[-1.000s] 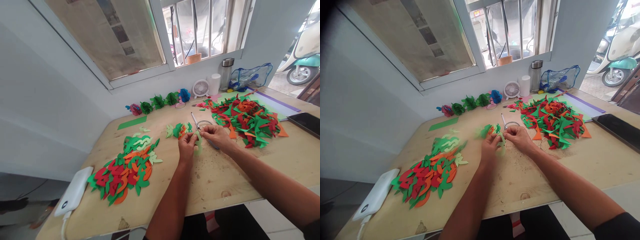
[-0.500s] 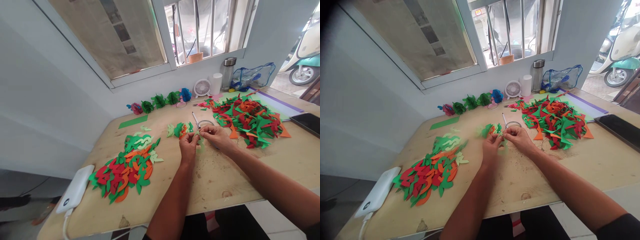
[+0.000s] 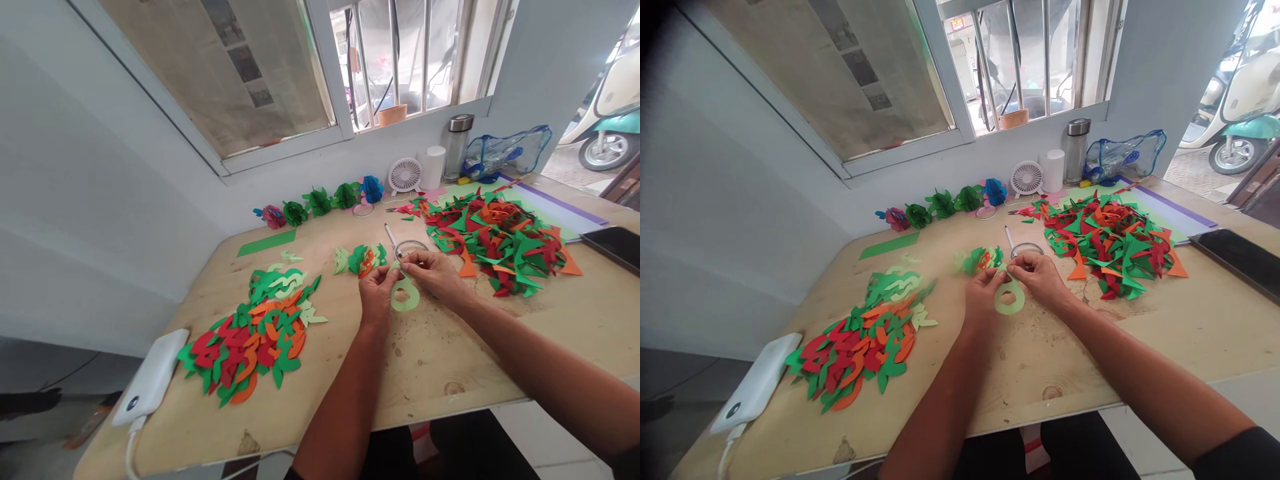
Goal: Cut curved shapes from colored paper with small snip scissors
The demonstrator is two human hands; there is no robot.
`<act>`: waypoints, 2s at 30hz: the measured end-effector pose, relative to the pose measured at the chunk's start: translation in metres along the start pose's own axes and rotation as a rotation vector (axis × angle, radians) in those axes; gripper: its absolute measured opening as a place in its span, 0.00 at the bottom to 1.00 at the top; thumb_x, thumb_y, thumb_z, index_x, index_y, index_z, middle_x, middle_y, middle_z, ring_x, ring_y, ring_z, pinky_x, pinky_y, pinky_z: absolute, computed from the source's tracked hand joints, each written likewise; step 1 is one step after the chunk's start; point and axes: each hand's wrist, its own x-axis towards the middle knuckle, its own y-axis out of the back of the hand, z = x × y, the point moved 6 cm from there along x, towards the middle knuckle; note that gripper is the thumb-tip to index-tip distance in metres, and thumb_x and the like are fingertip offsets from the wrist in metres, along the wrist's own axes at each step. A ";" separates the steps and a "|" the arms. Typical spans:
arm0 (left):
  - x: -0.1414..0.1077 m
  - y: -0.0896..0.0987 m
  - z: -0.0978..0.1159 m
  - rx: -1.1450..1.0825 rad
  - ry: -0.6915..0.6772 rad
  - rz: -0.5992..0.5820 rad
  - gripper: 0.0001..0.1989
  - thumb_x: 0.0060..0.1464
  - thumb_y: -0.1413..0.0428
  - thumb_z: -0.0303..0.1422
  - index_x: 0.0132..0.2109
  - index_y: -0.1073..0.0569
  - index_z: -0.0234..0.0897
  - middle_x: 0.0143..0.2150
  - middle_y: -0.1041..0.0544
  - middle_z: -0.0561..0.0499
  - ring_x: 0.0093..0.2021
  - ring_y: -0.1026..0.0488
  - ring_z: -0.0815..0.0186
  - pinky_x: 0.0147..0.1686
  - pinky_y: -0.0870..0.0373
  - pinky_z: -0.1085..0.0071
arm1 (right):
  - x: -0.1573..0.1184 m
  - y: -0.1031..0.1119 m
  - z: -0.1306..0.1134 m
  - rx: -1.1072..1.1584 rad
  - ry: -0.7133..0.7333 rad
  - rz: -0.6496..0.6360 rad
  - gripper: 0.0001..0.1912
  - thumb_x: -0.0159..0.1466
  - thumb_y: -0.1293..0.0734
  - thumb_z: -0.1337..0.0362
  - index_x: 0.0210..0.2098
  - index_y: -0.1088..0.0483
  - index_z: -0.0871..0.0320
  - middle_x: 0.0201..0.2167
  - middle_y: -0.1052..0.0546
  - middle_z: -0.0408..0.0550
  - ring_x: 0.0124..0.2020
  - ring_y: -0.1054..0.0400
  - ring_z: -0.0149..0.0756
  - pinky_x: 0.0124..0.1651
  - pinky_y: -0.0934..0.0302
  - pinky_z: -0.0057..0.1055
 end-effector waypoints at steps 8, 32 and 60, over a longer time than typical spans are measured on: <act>-0.002 -0.001 0.006 0.102 -0.063 -0.015 0.12 0.39 0.36 0.37 0.28 0.25 0.32 0.21 0.26 0.51 0.23 0.30 0.70 0.22 0.33 0.77 | 0.003 0.002 -0.003 -0.241 0.154 0.004 0.09 0.57 0.37 0.61 0.25 0.31 0.58 0.20 0.30 0.42 0.22 0.41 0.29 0.25 0.48 0.27; -0.003 -0.002 0.004 0.221 -0.136 -0.064 0.07 0.44 0.41 0.34 0.28 0.26 0.34 0.21 0.31 0.55 0.21 0.38 0.74 0.21 0.40 0.78 | -0.004 0.002 -0.019 -0.635 0.427 0.014 0.06 0.60 0.39 0.66 0.26 0.36 0.55 0.25 0.29 0.46 0.32 0.37 0.37 0.38 0.45 0.32; -0.004 -0.003 0.011 0.316 -0.240 -0.084 0.06 0.47 0.42 0.32 0.26 0.27 0.34 0.23 0.28 0.53 0.22 0.36 0.72 0.24 0.40 0.76 | -0.007 -0.001 -0.024 -0.679 0.483 0.030 0.07 0.61 0.39 0.66 0.26 0.35 0.56 0.26 0.28 0.48 0.33 0.37 0.38 0.39 0.45 0.33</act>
